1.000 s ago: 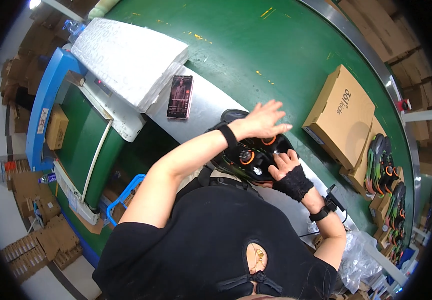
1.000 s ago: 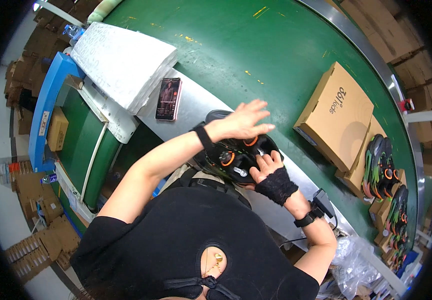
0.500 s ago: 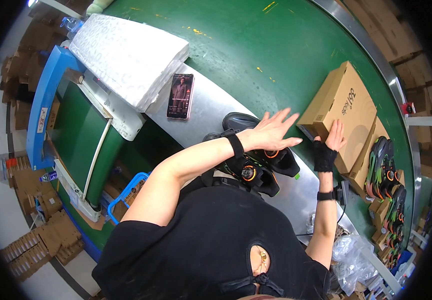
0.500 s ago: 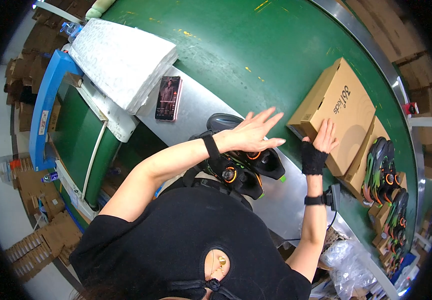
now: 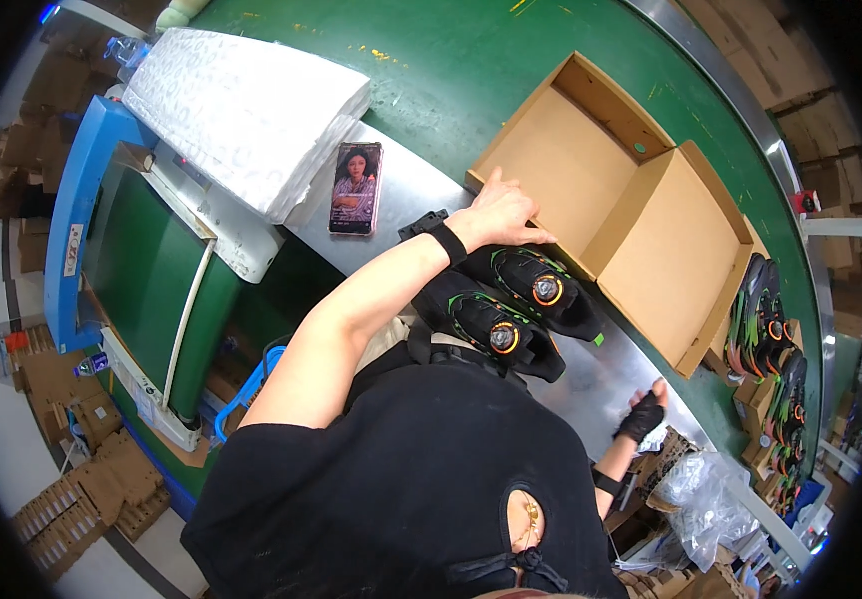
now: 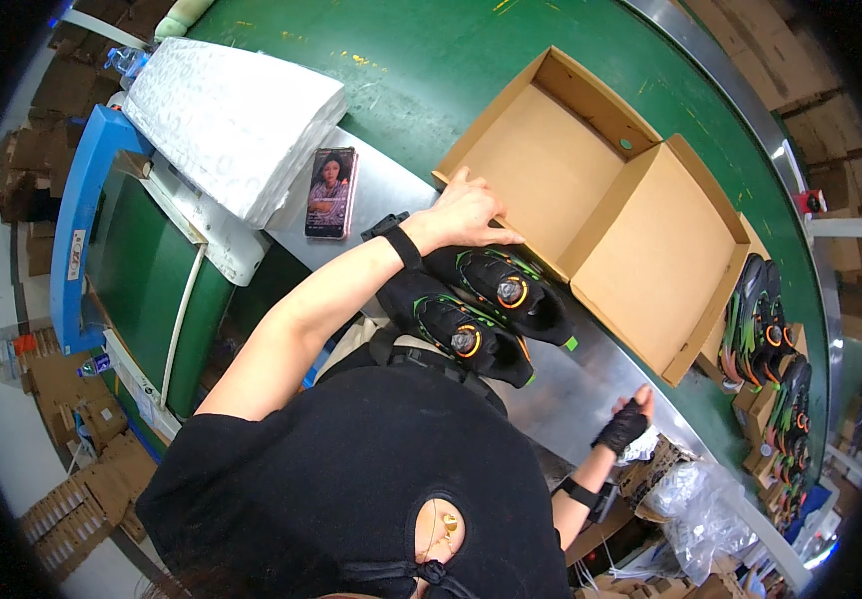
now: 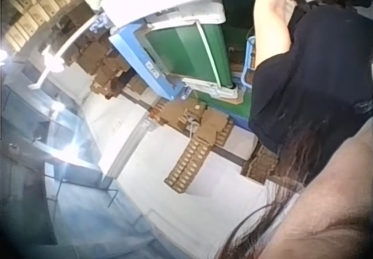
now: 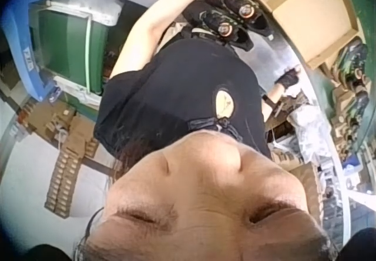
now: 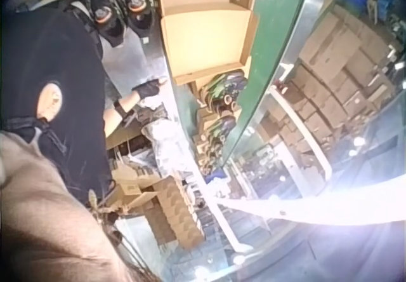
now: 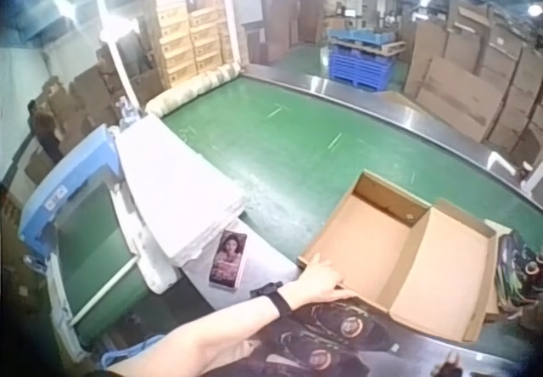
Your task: Packing athletic shoes into cardboard boxes on a factory conveyor belt.
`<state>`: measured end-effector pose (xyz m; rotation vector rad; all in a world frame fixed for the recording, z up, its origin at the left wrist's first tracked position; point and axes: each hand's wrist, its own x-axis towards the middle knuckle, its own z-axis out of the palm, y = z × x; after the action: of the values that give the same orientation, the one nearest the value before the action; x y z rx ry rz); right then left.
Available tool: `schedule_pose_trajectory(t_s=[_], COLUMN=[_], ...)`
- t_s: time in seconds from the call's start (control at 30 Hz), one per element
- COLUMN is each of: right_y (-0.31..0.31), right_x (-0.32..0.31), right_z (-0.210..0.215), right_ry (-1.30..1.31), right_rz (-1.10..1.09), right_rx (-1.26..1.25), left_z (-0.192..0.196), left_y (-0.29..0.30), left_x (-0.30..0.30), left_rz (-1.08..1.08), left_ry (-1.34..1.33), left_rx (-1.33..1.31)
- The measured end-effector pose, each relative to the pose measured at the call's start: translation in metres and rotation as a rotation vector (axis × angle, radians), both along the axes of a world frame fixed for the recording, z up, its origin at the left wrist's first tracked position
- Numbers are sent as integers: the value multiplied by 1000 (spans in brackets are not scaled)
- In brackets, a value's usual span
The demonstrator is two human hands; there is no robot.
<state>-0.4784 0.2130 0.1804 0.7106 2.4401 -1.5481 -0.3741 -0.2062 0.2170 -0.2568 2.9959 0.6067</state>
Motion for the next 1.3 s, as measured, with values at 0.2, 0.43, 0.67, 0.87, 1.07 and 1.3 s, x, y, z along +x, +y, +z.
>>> schedule_pose_trajectory(t_s=[0.2, 0.43, 0.67, 0.87, 1.07, 1.3], right_y=[-4, 38, 47, 35, 29, -12], right_x=[58, 49, 48, 60, 69, 59], right_z=[-41, -88, -86, -74, -64, 3], right_ry=[208, 464, 292, 401, 518, 796], right_rz=[399, 217, 223, 193, 157, 52], right_rx=[793, 965, 899, 933, 955, 750], left_z=[4, 8, -14, -22, -20, 80], left_y=[15, -86, -241, -242, -253, -263], left_x=[38, 140, 254, 256, 258, 294], left_rz=[184, 629, 1060, 1050, 1012, 1291], left_ry=[857, 838, -29, -61, 134, 863], left_rx=[131, 12, -292, -265, -480, -589])
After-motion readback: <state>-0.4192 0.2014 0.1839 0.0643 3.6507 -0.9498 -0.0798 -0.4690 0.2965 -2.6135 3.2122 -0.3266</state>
